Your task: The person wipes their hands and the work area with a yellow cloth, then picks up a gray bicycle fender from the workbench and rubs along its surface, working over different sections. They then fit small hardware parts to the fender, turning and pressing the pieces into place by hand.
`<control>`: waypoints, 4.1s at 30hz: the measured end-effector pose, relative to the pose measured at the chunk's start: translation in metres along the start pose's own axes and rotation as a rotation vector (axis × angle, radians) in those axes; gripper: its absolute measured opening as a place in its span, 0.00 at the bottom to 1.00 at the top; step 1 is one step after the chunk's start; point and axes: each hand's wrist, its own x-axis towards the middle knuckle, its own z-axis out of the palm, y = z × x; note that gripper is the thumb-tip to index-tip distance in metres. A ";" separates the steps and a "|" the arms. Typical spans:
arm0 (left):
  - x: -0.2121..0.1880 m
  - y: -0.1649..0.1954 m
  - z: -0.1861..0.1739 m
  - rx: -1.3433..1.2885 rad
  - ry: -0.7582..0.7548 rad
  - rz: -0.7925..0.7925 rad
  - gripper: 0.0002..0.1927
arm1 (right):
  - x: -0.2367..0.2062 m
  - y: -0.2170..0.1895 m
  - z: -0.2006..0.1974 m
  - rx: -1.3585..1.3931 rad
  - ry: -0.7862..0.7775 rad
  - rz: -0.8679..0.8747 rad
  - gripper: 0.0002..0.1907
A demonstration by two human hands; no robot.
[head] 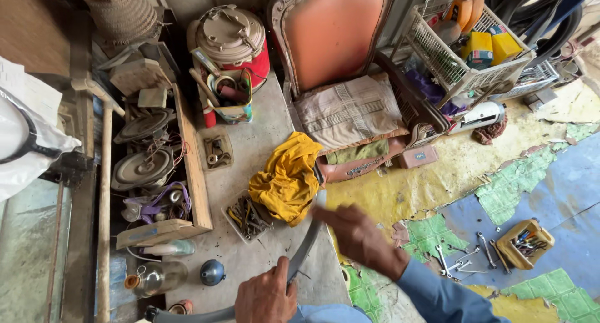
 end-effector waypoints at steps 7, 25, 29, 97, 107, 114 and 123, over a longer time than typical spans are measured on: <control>0.008 -0.013 0.015 0.018 -0.025 0.023 0.22 | 0.001 0.002 0.011 -0.053 -0.210 0.015 0.27; 0.005 -0.012 -0.013 -0.514 -0.014 -0.041 0.21 | 0.002 0.011 0.020 0.063 0.276 0.212 0.29; 0.005 -0.020 -0.020 -0.676 -0.038 -0.066 0.19 | 0.003 0.000 0.020 0.110 0.124 0.010 0.29; -0.005 -0.003 -0.061 -1.127 -0.048 -0.086 0.12 | 0.034 -0.002 0.001 -0.061 0.008 -0.181 0.39; -0.001 -0.003 -0.051 -0.682 0.145 0.040 0.18 | 0.034 0.009 -0.001 -0.023 -0.092 -0.341 0.37; 0.005 0.002 -0.040 -0.519 0.129 -0.026 0.19 | 0.033 0.008 0.006 -0.069 -0.039 -0.194 0.33; 0.013 -0.001 -0.020 -0.412 0.216 0.024 0.27 | 0.041 0.021 -0.005 -0.138 0.115 -0.074 0.30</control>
